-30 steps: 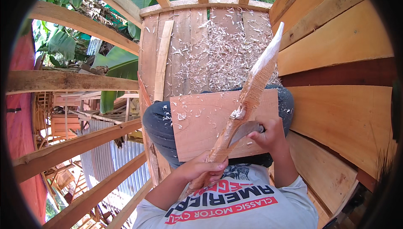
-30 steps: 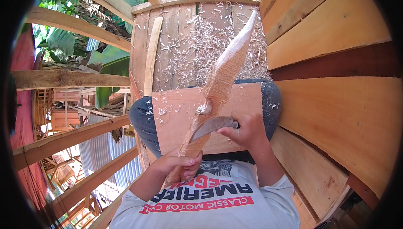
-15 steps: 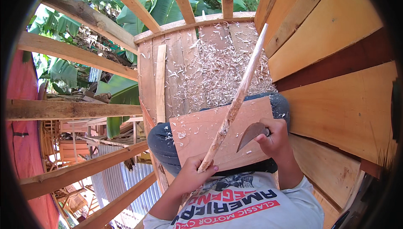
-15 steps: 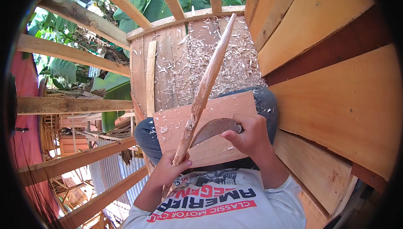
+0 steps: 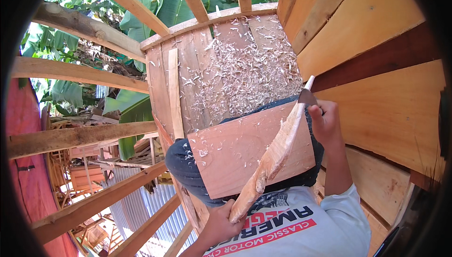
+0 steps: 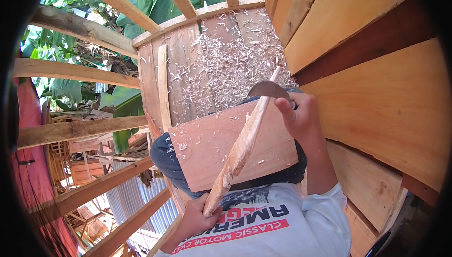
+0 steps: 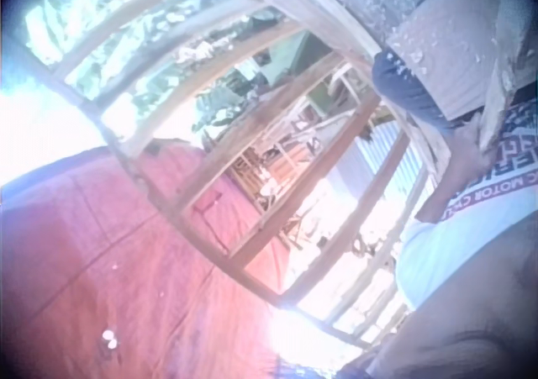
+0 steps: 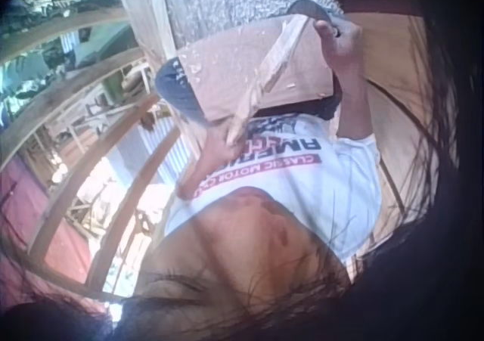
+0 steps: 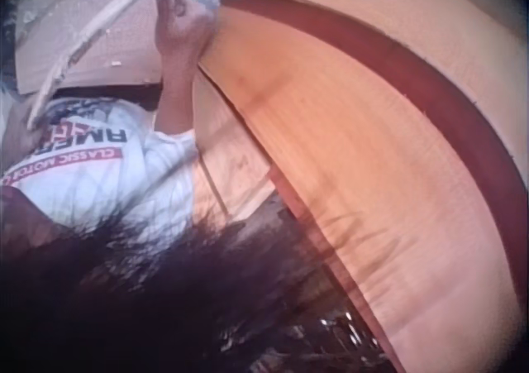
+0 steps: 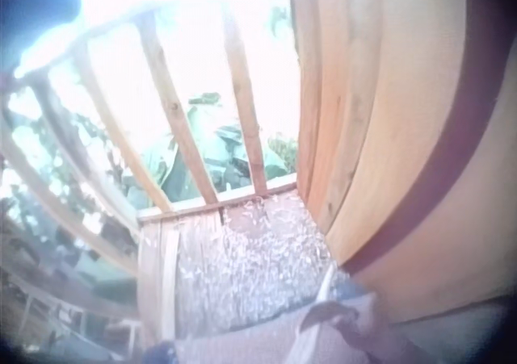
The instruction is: The person carves a long, thin piece of wood using a curved knife while seated on the floor. They repeatedly shave the wood to create a pointed tip, then set the knife down and clear wood shavings from the floor with their hands.
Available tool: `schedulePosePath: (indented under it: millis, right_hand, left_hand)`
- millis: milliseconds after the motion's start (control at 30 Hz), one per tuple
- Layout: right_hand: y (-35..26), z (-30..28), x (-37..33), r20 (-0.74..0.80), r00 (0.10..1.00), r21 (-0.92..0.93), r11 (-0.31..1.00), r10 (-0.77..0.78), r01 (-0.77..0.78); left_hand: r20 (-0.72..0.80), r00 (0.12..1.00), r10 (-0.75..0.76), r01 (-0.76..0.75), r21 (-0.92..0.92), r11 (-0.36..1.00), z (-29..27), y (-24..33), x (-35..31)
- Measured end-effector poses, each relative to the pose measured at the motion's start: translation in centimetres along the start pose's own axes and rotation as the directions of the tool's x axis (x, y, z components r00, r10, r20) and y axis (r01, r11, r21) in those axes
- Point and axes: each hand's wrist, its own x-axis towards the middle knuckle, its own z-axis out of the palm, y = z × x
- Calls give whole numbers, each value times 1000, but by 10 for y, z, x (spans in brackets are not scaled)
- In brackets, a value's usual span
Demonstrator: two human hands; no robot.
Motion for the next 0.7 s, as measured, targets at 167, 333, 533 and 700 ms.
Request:
schedulePosePath:
  millis: [167, 333, 533, 700]
  right_hand:
    - [0, 3, 3, 5, 1000, -26, 1000, -1, 1]
    - [-37, 25, -25, 297, 954, -137, 986, -52, 96]
    - [-9, 4, -8, 93, 996, -236, 972, 10, 12]
    - [10, -12, 4, -58, 993, -50, 993, 100, -103]
  left_hand:
    - [-243, 966, 91, -51, 164, 985, -9, -15, 2]
    - [-393, 903, 174, -100, 202, 974, -19, -14, 7]
    - [-326, 930, 169, -81, 267, 960, -20, -15, -6]
    - [-325, 919, 222, -86, 386, 918, -20, -28, -8]
